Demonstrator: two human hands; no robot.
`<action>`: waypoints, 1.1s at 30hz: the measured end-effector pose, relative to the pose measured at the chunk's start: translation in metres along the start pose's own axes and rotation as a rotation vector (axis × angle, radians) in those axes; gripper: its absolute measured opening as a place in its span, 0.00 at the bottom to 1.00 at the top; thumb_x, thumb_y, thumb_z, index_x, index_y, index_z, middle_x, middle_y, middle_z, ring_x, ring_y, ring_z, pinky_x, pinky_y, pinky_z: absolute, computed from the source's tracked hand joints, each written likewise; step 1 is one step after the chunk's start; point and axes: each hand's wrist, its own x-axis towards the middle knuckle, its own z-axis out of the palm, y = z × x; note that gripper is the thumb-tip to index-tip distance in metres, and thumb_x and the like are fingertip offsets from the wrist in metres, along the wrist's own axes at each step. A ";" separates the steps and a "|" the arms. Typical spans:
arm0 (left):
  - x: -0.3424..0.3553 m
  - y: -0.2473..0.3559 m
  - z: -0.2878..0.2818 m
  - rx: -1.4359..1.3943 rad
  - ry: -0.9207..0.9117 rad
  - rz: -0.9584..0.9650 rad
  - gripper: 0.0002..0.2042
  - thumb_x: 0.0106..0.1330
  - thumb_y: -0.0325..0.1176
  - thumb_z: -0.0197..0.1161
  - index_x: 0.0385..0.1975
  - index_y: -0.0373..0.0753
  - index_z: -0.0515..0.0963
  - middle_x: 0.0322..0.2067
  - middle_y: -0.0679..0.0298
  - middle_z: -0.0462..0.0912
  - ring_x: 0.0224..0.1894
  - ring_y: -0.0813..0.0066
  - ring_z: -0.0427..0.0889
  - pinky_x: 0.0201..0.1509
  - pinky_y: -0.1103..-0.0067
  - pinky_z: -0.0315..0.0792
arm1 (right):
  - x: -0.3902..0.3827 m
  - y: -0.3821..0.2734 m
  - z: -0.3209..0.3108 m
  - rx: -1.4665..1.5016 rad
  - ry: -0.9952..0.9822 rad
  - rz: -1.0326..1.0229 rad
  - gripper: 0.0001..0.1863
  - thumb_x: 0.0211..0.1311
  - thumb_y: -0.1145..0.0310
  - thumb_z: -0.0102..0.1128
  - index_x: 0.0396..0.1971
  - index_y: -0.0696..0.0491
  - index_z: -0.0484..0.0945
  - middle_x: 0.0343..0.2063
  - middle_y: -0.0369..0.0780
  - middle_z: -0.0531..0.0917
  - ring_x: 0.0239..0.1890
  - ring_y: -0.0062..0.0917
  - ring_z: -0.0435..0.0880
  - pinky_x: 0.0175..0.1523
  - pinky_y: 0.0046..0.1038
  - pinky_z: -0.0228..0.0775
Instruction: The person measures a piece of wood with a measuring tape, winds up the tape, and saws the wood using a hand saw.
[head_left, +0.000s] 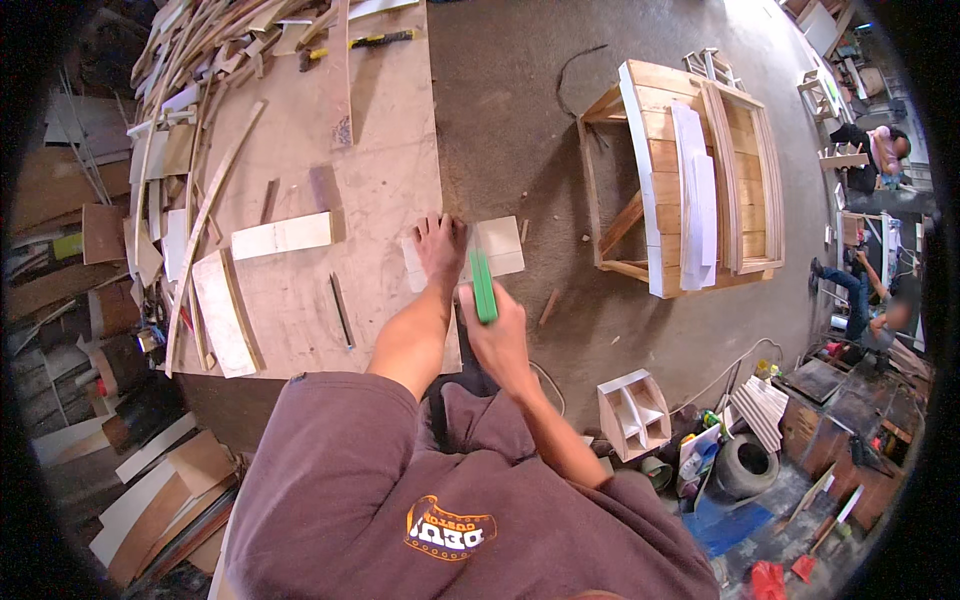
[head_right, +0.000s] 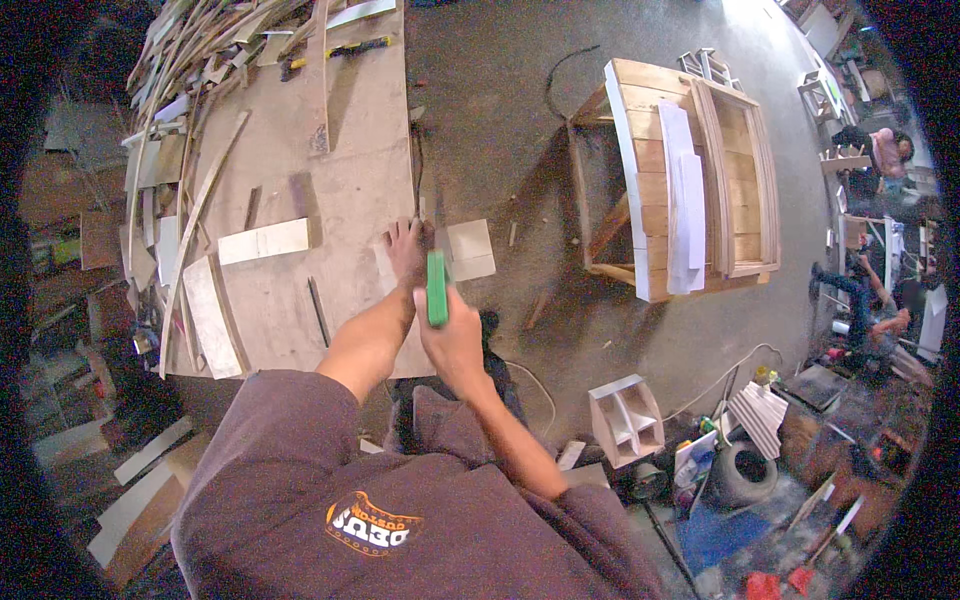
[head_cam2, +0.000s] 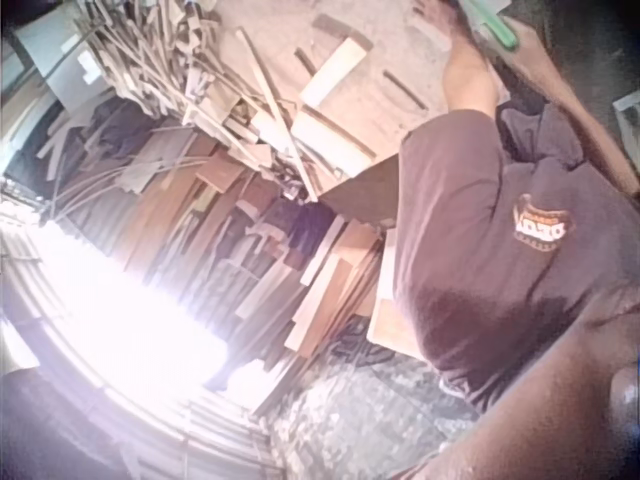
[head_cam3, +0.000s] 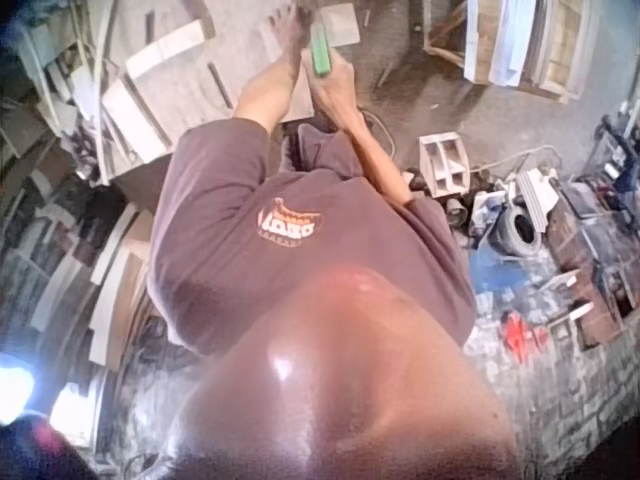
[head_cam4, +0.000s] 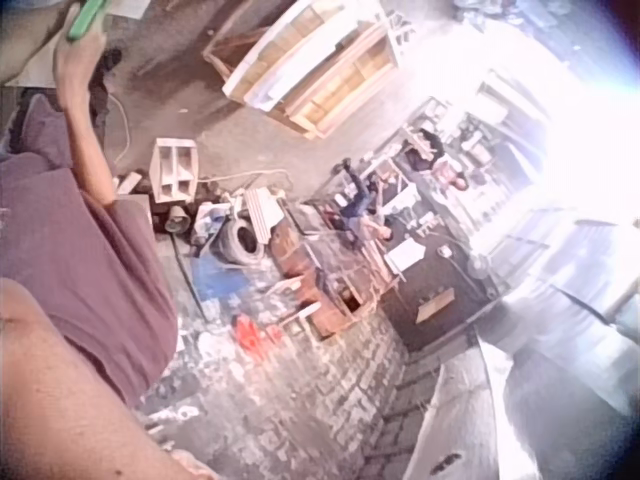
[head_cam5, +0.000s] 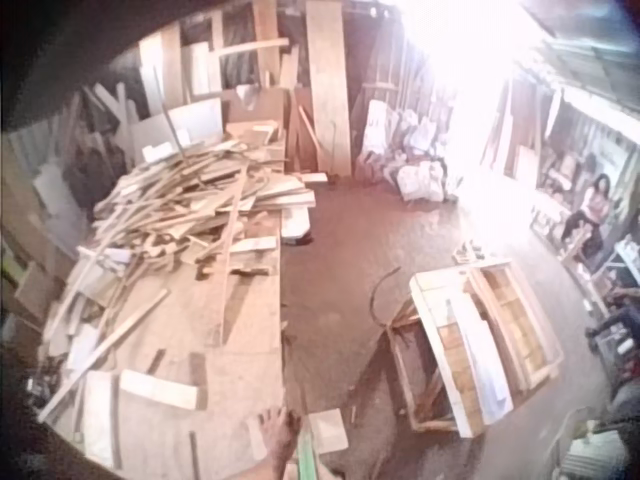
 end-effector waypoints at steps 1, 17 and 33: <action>0.002 0.000 0.006 0.004 0.024 0.027 0.07 0.62 0.38 0.58 0.29 0.42 0.77 0.34 0.59 0.73 0.44 0.58 0.71 0.53 0.62 0.62 | 0.019 0.009 0.007 -0.061 0.012 -0.008 0.18 0.66 0.56 0.57 0.37 0.58 0.77 0.25 0.56 0.80 0.31 0.56 0.79 0.34 0.45 0.71; 0.004 -0.010 0.010 0.092 0.002 0.056 0.08 0.62 0.39 0.58 0.31 0.42 0.77 0.36 0.60 0.73 0.45 0.59 0.71 0.52 0.63 0.61 | 0.038 0.005 0.019 -0.093 0.034 0.035 0.21 0.65 0.53 0.57 0.38 0.59 0.77 0.27 0.59 0.80 0.34 0.57 0.79 0.38 0.48 0.70; 0.004 -0.017 0.023 0.166 0.041 -0.065 0.08 0.62 0.41 0.58 0.34 0.45 0.78 0.39 0.62 0.75 0.46 0.61 0.71 0.53 0.64 0.62 | 0.002 -0.023 0.002 -0.131 -0.076 0.046 0.21 0.65 0.54 0.60 0.36 0.60 0.76 0.21 0.54 0.77 0.24 0.47 0.76 0.34 0.38 0.70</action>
